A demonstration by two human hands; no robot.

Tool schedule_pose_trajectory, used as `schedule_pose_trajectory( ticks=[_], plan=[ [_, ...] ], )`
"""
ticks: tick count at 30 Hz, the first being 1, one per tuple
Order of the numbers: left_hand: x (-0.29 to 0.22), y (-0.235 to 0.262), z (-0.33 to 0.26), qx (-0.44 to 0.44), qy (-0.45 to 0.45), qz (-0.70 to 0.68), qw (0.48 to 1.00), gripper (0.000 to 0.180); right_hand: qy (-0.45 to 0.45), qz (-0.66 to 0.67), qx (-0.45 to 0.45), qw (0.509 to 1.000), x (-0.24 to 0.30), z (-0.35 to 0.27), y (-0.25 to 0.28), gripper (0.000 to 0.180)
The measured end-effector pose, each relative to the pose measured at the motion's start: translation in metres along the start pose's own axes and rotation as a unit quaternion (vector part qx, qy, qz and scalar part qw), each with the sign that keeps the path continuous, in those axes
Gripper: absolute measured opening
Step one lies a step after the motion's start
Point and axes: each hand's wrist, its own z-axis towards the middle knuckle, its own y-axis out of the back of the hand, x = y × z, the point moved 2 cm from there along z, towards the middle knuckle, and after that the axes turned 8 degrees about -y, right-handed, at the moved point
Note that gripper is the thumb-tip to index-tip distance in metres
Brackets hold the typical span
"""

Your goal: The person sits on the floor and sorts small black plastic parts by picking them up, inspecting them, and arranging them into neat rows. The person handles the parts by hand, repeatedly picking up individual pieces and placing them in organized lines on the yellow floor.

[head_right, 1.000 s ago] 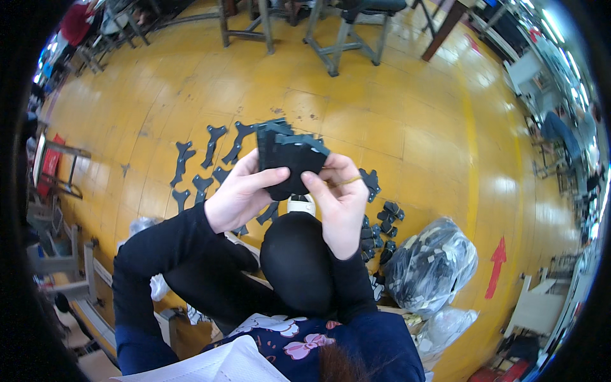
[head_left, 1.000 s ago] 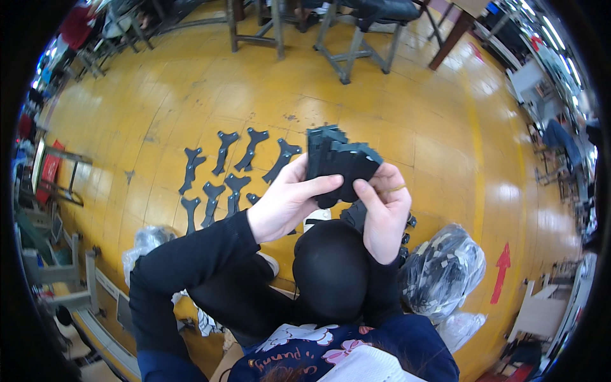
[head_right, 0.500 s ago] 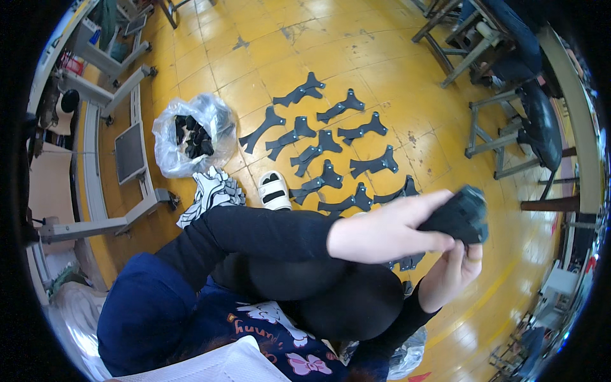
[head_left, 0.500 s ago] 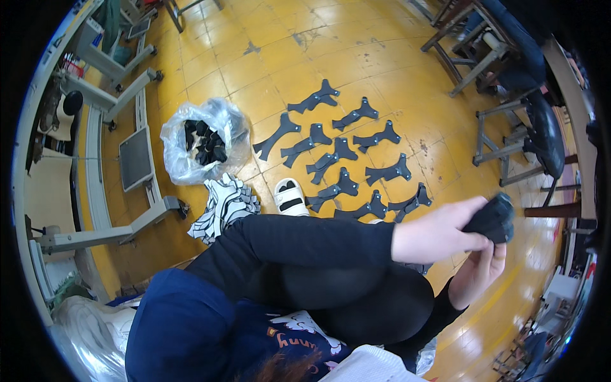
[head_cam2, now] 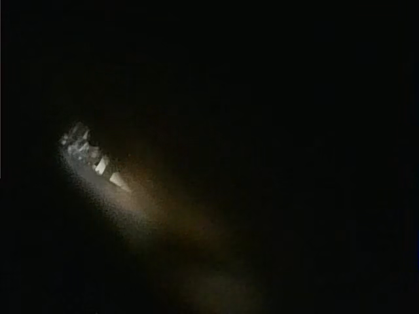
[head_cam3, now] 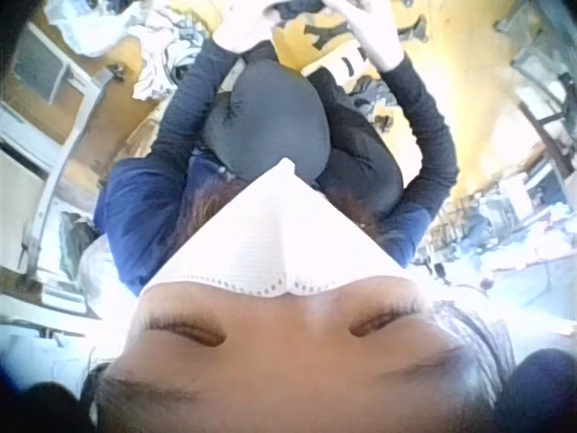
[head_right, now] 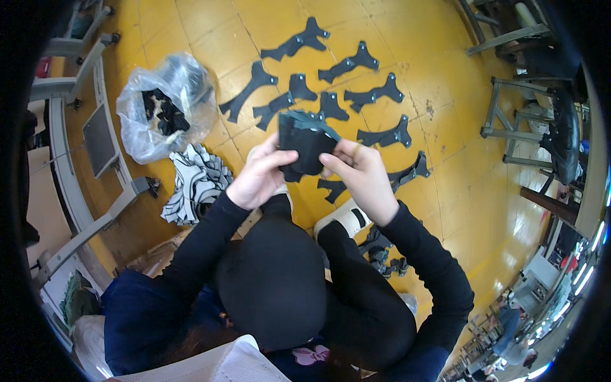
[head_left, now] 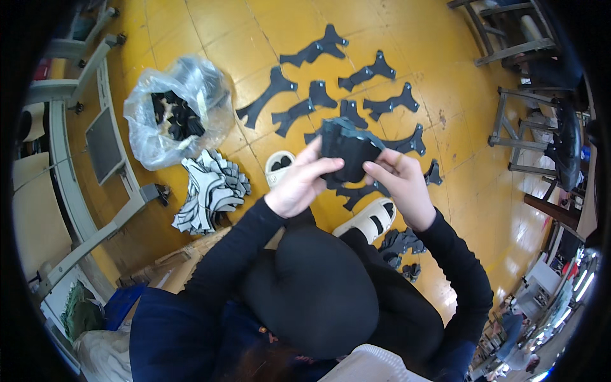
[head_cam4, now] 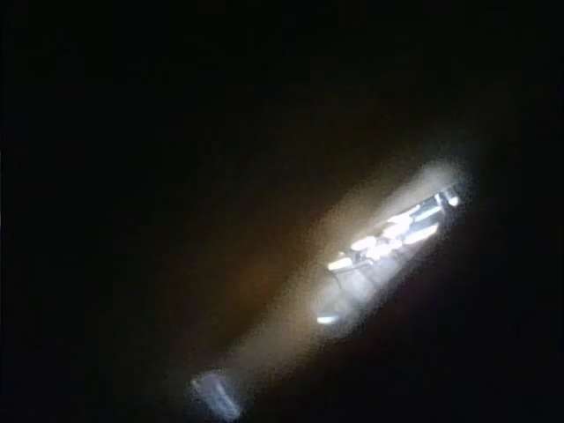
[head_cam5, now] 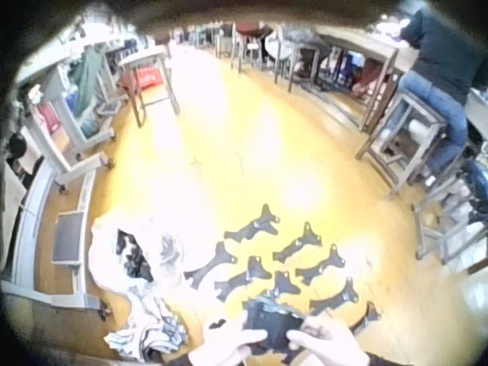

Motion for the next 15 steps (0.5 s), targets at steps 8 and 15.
schedule_pose_trajectory(
  ticks=[8, 15],
  plan=[
    [0.01, 0.048, 0.013, -0.109, -0.026, 0.063, 0.992, 0.038, 0.006, -0.002, 0.016, 1.0, -0.039, 0.052, -0.012, 0.019],
    [0.035, 0.06, 0.024, -0.12, -0.001, 0.071, 0.99, 0.039, -0.001, 0.049, 0.026, 0.998, -0.067, 0.058, -0.003, 0.021]
  ],
)
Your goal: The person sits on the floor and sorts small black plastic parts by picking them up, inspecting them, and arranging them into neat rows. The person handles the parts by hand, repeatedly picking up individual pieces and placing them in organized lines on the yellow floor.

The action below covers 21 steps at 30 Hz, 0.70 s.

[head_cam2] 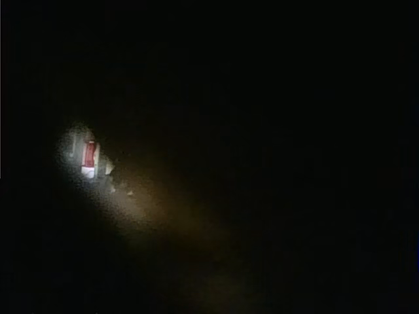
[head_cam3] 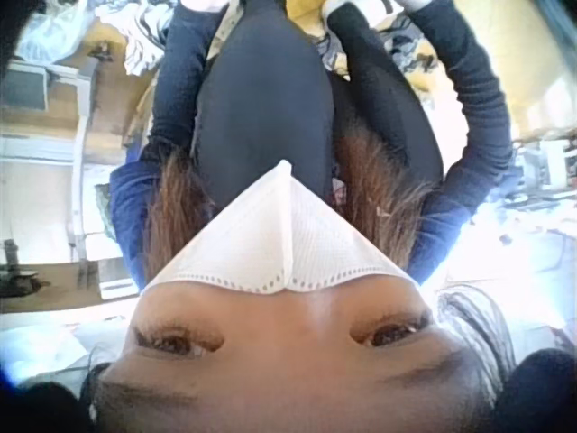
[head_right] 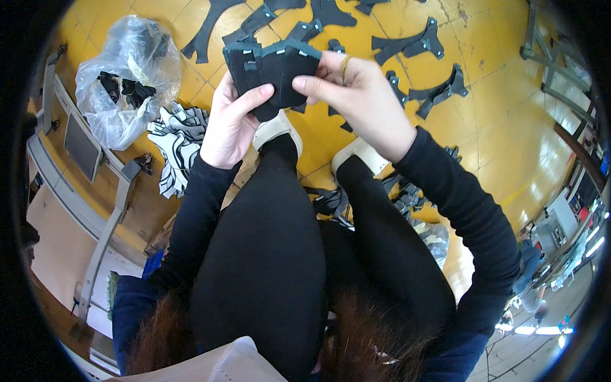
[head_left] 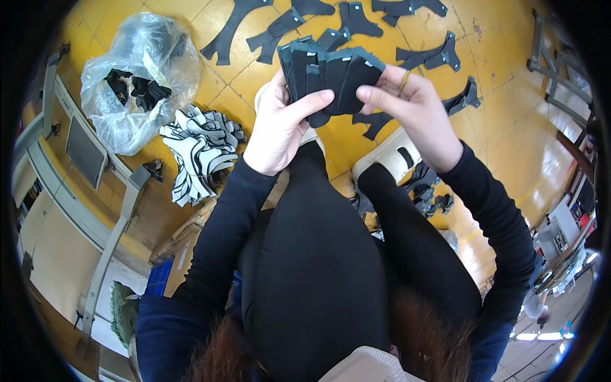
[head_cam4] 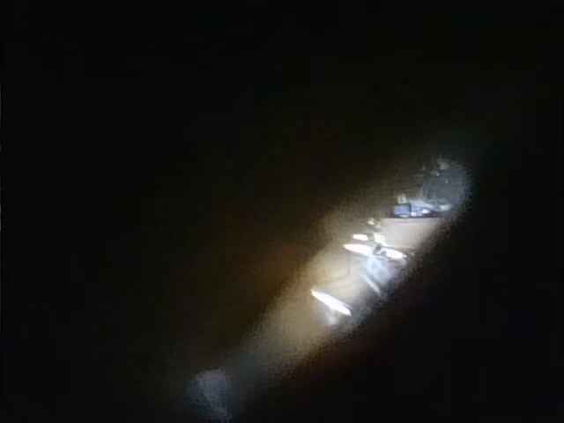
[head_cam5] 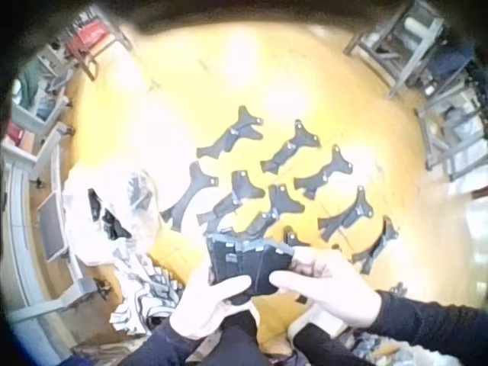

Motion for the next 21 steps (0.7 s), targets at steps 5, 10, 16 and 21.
schedule_pose_trajectory(
  ticks=[5, 10, 16, 21],
  plan=[
    [0.007, -0.005, 0.003, 0.002, 0.009, -0.01, 1.0, 0.039, -0.052, 0.02, -0.079, 0.995, -0.011, -0.001, 0.007, 0.022],
    [0.007, -0.001, 0.005, 0.006, 0.006, -0.028, 1.0, 0.041, -0.047, 0.109, -0.128, 0.985, -0.009, -0.006, 0.003, 0.019],
    [0.012, 0.001, 0.006, 0.012, -0.004, 0.038, 0.999, 0.039, -0.066, 0.118, -0.101, 0.986, -0.02, -0.007, 0.007, 0.018],
    [0.017, 0.004, 0.006, 0.02, 0.039, -0.107, 0.993, 0.038, -0.055, 0.115, -0.082, 0.988, -0.016, -0.005, -0.001, 0.027]
  ],
)
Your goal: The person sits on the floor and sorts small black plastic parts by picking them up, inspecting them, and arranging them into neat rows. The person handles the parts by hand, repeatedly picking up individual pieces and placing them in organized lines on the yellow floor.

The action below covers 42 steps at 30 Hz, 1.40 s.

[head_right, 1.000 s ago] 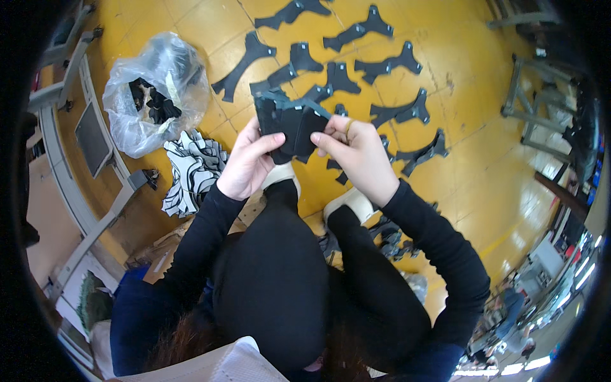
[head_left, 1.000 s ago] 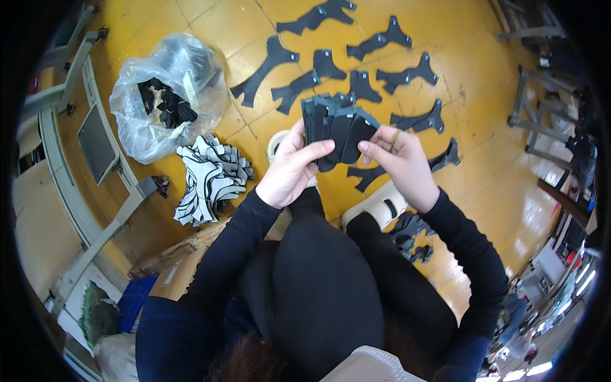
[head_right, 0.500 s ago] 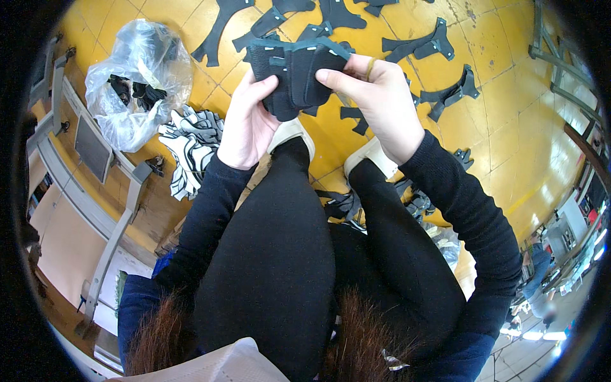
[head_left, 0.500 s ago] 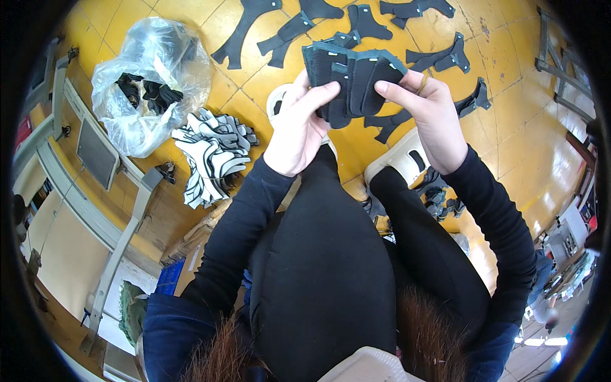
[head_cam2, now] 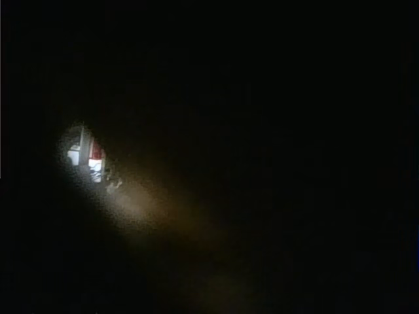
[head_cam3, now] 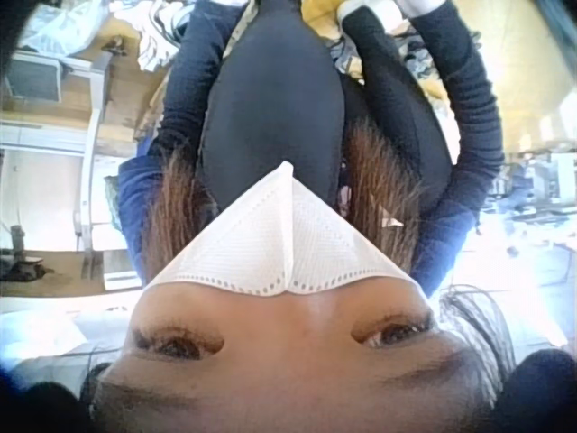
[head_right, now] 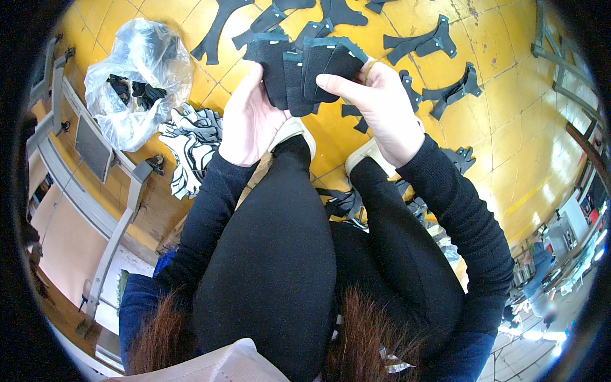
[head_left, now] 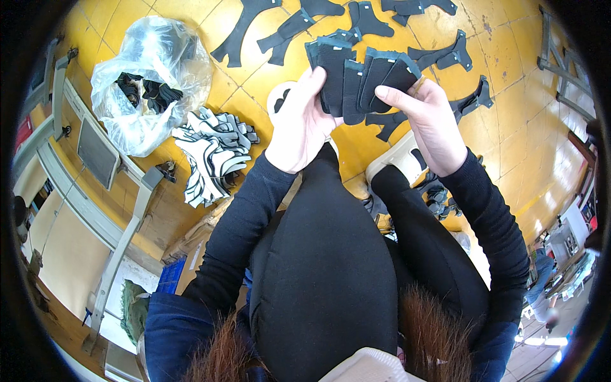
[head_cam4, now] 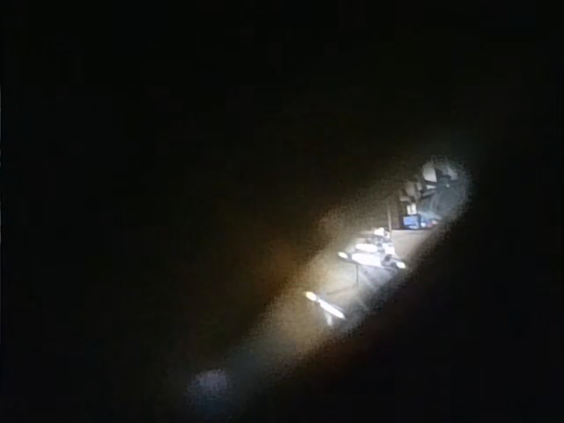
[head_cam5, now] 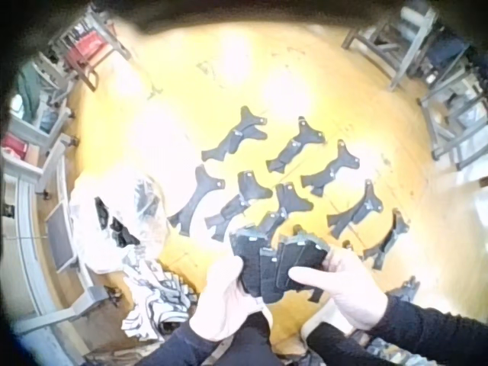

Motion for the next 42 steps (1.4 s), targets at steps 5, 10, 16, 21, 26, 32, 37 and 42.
schedule_pose_trajectory(
  ticks=[5, 10, 16, 21, 26, 32, 37, 42],
  plan=[
    [-0.001, -0.004, -0.001, 0.002, -0.012, 0.069, 0.998, 0.035, 0.014, 0.017, 0.015, 1.0, 0.004, 0.0, -0.004, 0.033],
    [0.005, -0.007, 0.0, 0.015, -0.008, 0.095, 0.995, 0.031, 0.004, 0.044, 0.03, 0.999, 0.002, 0.0, -0.005, 0.033],
    [0.01, -0.007, -0.002, -0.006, -0.022, 0.12, 0.992, 0.03, -0.012, 0.077, -0.01, 0.997, -0.001, 0.0, -0.007, 0.023],
    [0.007, -0.007, 0.002, -0.029, -0.021, 0.094, 0.995, 0.029, -0.022, 0.159, 0.004, 0.987, -0.004, -0.002, -0.01, 0.022],
    [0.006, -0.008, 0.003, -0.021, -0.032, 0.085, 0.996, 0.029, -0.023, 0.232, -0.008, 0.972, -0.01, -0.001, -0.004, 0.02],
    [0.011, -0.003, 0.006, -0.03, -0.04, 0.108, 0.993, 0.031, -0.017, 0.205, 0.023, 0.978, -0.002, -0.002, -0.002, 0.021],
    [0.014, 0.003, 0.006, -0.032, -0.025, 0.109, 0.993, 0.035, 0.005, 0.16, 0.022, 0.987, -0.007, 0.0, -0.002, 0.028],
    [0.014, 0.009, 0.007, -0.006, -0.011, 0.087, 0.996, 0.046, 0.012, 0.135, 0.001, 0.991, -0.008, 0.001, -0.005, 0.028]
  ],
)
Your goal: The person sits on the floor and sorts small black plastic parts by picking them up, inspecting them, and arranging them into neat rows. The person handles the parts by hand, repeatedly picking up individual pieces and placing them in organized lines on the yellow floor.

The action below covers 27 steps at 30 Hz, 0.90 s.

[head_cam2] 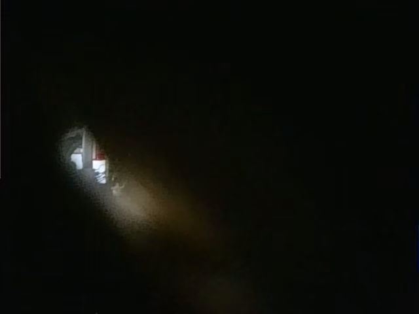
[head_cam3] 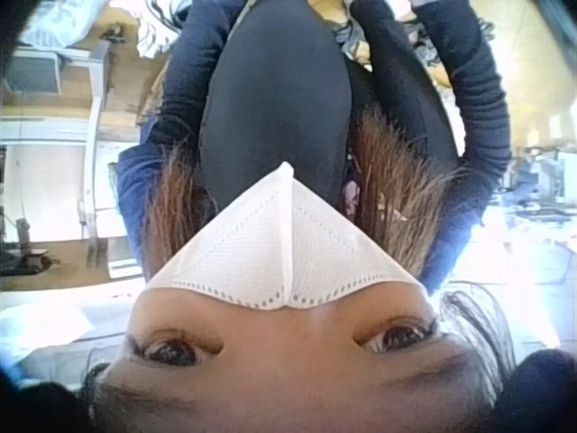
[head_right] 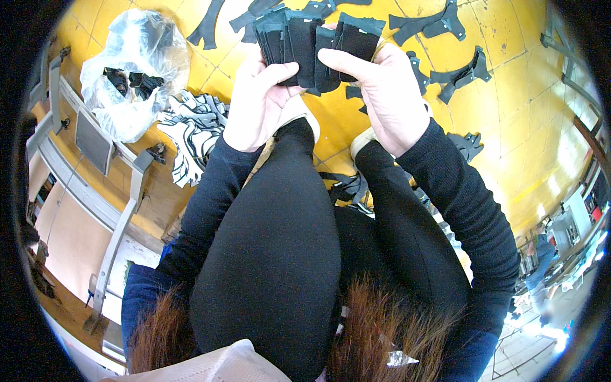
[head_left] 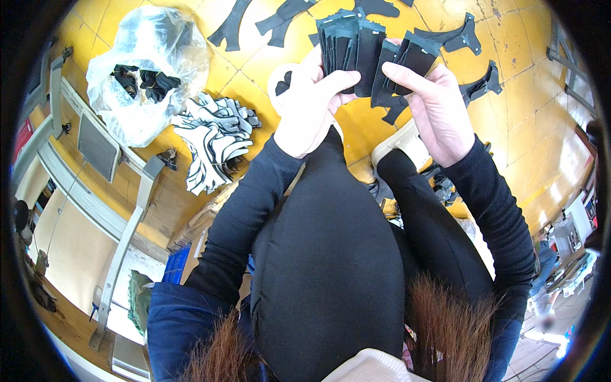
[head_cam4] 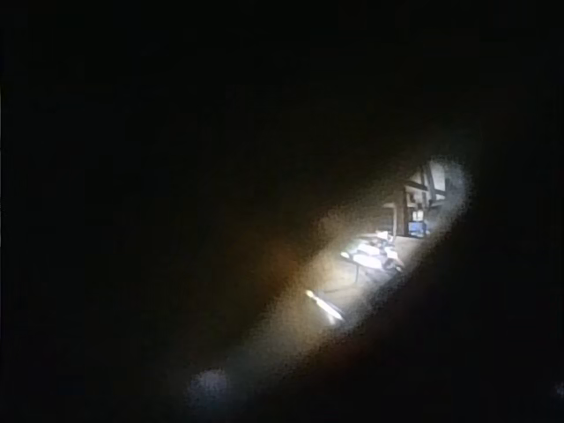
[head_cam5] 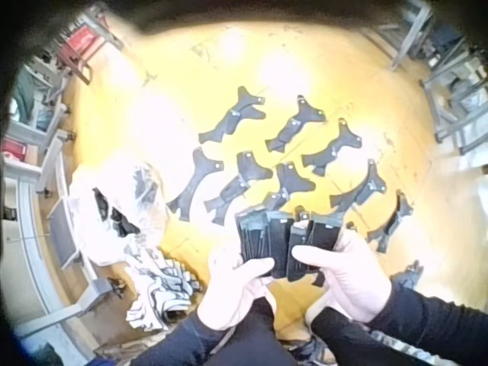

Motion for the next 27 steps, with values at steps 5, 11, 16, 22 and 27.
schedule_pose_trajectory(
  ticks=[5, 11, 16, 22, 27],
  plan=[
    [-0.004, -0.01, -0.003, 0.052, -0.047, 0.146, 0.987, 0.046, -0.012, -0.028, -0.024, 0.999, 0.0, -0.001, -0.004, 0.026],
    [-0.003, -0.011, -0.005, 0.019, -0.04, 0.107, 0.993, 0.044, 0.003, -0.021, -0.034, 0.999, -0.001, 0.001, -0.009, 0.023],
    [-0.009, -0.015, 0.0, 0.01, -0.014, -0.049, 0.999, 0.037, 0.043, 0.07, -0.058, 0.995, -0.001, -0.002, -0.009, 0.02],
    [-0.013, -0.007, 0.003, 0.001, -0.052, 0.002, 0.999, 0.04, 0.03, 0.039, -0.041, 0.998, 0.004, -0.004, -0.008, 0.021],
    [-0.012, -0.002, 0.004, 0.009, -0.076, 0.036, 0.996, 0.041, 0.027, 0.016, -0.035, 0.999, 0.005, -0.007, -0.013, 0.022]
  ],
)
